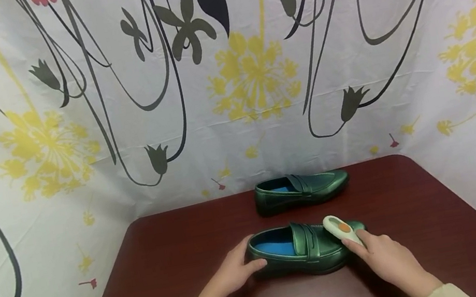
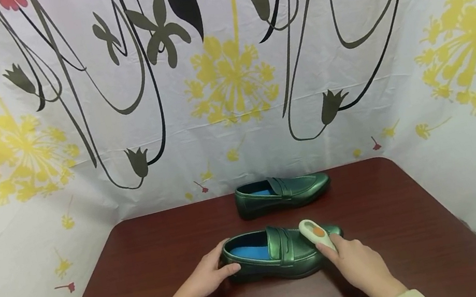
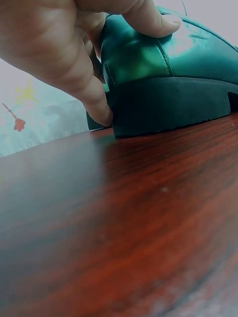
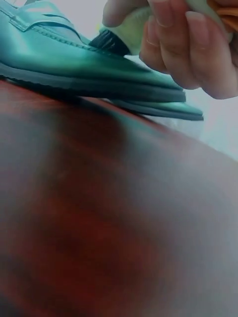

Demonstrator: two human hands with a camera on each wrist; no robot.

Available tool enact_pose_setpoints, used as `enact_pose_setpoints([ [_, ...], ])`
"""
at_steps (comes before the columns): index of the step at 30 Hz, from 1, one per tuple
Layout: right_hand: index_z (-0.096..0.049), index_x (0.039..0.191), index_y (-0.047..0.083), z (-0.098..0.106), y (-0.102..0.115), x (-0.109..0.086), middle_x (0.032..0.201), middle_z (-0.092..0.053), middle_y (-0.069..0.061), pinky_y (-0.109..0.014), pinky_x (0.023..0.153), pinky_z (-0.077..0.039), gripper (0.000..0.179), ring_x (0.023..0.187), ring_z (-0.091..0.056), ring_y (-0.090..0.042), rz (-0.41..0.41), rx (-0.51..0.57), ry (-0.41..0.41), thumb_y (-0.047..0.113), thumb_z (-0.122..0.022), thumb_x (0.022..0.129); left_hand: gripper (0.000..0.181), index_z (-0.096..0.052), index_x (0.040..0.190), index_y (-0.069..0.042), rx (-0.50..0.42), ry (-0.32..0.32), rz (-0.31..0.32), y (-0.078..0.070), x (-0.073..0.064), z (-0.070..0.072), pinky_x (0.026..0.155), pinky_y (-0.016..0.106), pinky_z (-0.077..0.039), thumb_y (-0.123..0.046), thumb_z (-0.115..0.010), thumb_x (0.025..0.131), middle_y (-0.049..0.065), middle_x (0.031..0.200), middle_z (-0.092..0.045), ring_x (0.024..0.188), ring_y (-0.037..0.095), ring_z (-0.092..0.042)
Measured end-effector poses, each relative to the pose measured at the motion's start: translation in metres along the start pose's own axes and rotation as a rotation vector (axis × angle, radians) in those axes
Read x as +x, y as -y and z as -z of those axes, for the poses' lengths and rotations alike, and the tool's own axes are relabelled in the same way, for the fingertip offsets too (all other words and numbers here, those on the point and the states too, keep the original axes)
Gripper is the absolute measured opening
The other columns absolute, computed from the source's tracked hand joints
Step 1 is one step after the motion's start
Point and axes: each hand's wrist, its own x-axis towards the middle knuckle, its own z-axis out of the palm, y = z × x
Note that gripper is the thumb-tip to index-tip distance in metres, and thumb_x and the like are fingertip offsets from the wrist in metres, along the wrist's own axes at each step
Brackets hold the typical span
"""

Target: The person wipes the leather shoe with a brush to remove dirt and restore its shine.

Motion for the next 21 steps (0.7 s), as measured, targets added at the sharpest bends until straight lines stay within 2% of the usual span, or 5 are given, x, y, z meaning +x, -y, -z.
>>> enact_pose_setpoints([
  [7, -0.061, 0.114, 0.013, 0.014, -0.003, -0.002, 0.078, -0.066, -0.009, -0.042, 0.048, -0.040, 0.063, 0.064, -0.060, -0.025, 0.034, -0.100, -0.066, 0.071, -0.045, 0.096, 0.066, -0.041, 0.152, -0.017, -0.008, 0.011, 0.025, 0.001, 0.000, 0.001, 0.113, 0.057, -0.039, -0.043, -0.066, 0.097, 0.005, 0.148, -0.053, 0.134, 0.023, -0.048],
  [11, -0.058, 0.100, 0.014, 0.020, -0.006, -0.005, 0.064, -0.056, -0.004, -0.039, 0.045, -0.034, 0.053, 0.054, -0.052, -0.023, 0.060, -0.143, -0.104, 0.066, -0.047, 0.098, 0.068, -0.040, 0.152, -0.017, -0.001, 0.021, 0.059, -0.001, 0.000, 0.001, 0.113, 0.058, -0.039, -0.044, -0.067, 0.096, 0.006, 0.148, -0.052, 0.135, 0.024, -0.048],
  [14, -0.053, 0.094, 0.015, 0.025, -0.013, -0.007, 0.061, -0.051, -0.005, -0.040, 0.044, -0.033, 0.053, 0.052, -0.050, -0.024, 0.054, -0.148, -0.129, 0.067, -0.045, 0.099, 0.070, -0.039, 0.153, -0.015, 0.009, 0.031, 0.074, -0.003, 0.000, 0.002, 0.114, 0.059, -0.038, -0.045, -0.067, 0.096, 0.007, 0.150, -0.050, 0.137, 0.026, -0.046],
  [21, -0.054, 0.101, 0.014, 0.035, -0.031, -0.009, 0.066, -0.055, -0.006, -0.041, 0.045, -0.034, 0.060, 0.057, -0.054, -0.025, -0.011, -0.116, -0.093, 0.072, -0.039, 0.098, 0.068, -0.043, 0.150, -0.012, 0.045, 0.019, 0.055, -0.005, -0.002, 0.009, 0.114, 0.058, -0.039, -0.048, -0.064, 0.097, 0.009, 0.152, -0.047, 0.139, 0.029, -0.045],
])
